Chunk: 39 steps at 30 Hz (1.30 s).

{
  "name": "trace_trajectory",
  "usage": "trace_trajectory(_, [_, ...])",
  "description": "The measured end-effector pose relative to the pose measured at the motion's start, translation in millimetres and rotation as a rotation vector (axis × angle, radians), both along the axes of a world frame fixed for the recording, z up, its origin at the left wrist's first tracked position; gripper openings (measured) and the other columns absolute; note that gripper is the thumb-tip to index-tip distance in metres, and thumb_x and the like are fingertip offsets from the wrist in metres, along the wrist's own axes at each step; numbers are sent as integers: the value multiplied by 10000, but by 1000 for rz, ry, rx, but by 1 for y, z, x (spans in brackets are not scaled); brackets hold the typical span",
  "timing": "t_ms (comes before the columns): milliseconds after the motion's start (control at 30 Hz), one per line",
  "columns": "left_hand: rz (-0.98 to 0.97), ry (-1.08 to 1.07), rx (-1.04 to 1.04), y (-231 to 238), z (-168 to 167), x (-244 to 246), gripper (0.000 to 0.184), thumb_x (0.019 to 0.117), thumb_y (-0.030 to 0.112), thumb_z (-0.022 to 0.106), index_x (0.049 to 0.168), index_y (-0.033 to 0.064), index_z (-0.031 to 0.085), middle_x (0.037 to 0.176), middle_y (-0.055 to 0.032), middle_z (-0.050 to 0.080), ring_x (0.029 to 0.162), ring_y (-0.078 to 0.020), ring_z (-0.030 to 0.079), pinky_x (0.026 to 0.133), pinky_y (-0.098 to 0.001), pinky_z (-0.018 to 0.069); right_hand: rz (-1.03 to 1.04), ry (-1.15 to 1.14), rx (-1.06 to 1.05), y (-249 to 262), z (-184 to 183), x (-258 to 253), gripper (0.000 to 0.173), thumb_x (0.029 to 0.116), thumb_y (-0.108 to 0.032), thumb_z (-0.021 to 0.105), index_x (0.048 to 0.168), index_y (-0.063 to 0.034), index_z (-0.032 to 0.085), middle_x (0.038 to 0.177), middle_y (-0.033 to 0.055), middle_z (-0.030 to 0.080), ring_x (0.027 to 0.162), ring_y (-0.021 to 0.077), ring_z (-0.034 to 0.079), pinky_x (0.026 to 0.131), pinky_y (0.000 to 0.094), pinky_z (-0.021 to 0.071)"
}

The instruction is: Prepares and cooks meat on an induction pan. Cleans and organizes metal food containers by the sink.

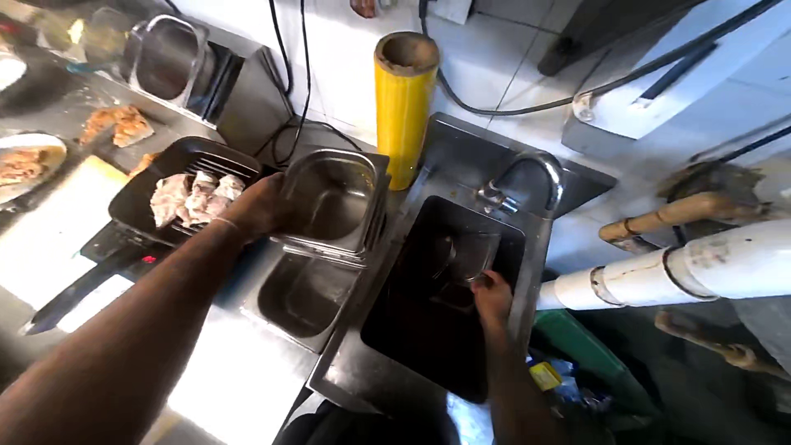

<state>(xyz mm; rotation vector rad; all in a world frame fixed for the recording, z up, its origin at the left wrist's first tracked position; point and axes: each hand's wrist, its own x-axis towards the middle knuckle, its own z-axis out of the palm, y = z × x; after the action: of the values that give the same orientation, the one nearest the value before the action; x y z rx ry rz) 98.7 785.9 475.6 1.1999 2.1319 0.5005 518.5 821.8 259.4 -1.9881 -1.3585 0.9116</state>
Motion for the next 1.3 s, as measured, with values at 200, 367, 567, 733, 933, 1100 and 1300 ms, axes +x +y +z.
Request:
trace_trajectory(200, [103,-43,211,-10,-10,10,527,998,281,666,1454,103,470,1254,-214,645,1089,-344,660,932,-599,518,164,-144,-311,44,-33,-75,592,967,-468,681,1219,66,646,1144,302,678,1097,460,657,944,630,514])
trace_trajectory(367, [258,-279,351,-57,-26,8,524,1064,508,468,1443,148,510,1202,-132,658,1015,-240,687,863,-487,590,229,-263,-330,59,-31,-81,417,927,-263,706,1173,69,645,1164,313,660,1093,467,656,896,651,527])
trace_trajectory(567, [264,-613,252,-93,-49,-9,352,1111,204,396,1398,32,509,1233,-135,683,1075,-233,708,919,-429,599,366,-340,-90,45,80,-32,335,969,-231,659,1228,-17,662,1102,326,670,1041,539,641,843,757,473])
trace_trajectory(733, [366,-870,357,-66,-43,3,417,1104,250,261,1253,52,597,1061,-121,730,851,-246,739,747,-430,631,393,-182,138,18,156,18,356,981,-162,590,1321,-72,644,1024,264,674,830,434,649,689,684,490])
trace_trajectory(933, [157,-160,269,-82,-79,-20,336,1082,165,493,1363,4,584,1234,-169,685,1094,-266,693,973,-474,560,397,168,158,-6,205,25,483,884,-135,536,1356,-143,638,1022,45,714,703,92,650,538,308,529])
trace_trajectory(1100, [-3,232,-203,-132,-103,-11,334,1024,255,588,1309,85,625,1099,-245,707,1035,-457,688,887,-669,533,370,262,181,-21,211,1,540,825,-109,532,1355,-106,631,1067,24,720,766,53,671,587,249,546])
trace_trajectory(1300, [-129,109,-314,-158,-62,-27,312,1025,237,603,1249,32,674,1144,-214,699,1089,-372,668,987,-579,497,438,175,269,-24,219,-44,527,849,-135,558,1371,-114,628,1079,76,713,798,120,673,607,352,544])
